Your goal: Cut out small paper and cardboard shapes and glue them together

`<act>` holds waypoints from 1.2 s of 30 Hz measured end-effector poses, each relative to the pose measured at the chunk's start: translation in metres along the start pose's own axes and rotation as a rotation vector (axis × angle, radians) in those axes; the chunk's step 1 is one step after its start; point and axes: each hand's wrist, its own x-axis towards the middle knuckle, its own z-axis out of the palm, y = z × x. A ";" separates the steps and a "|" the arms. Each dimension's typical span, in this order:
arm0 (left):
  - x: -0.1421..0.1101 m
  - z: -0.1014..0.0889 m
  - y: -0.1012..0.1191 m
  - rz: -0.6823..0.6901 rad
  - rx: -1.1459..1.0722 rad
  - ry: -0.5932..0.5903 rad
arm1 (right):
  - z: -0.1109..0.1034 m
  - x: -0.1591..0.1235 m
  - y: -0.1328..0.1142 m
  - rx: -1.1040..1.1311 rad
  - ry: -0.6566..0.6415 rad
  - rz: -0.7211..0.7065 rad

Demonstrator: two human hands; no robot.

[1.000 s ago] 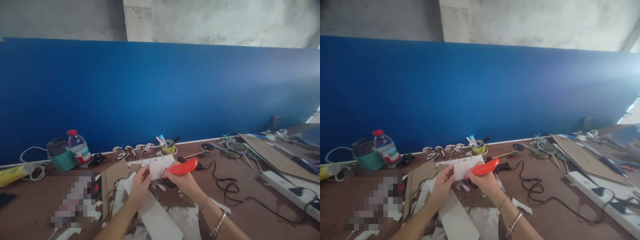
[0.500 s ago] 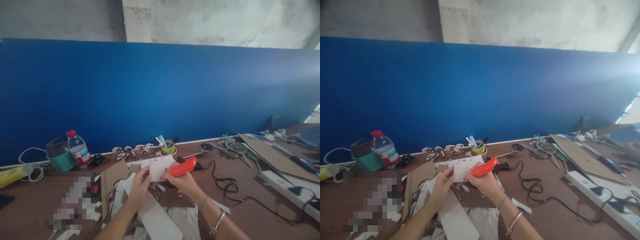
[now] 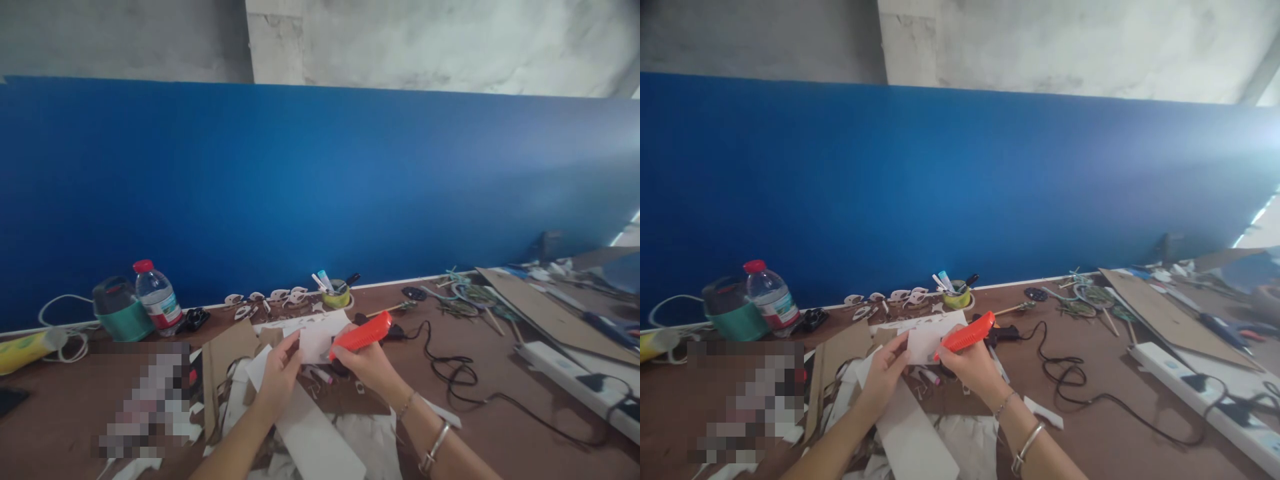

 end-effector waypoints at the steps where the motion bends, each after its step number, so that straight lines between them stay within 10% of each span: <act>1: 0.000 0.000 0.000 0.002 0.006 -0.001 | 0.000 0.000 0.000 -0.001 0.001 0.003; 36: 0.003 -0.004 -0.016 0.053 -0.031 -0.082 | -0.004 0.002 0.008 -0.033 0.002 -0.010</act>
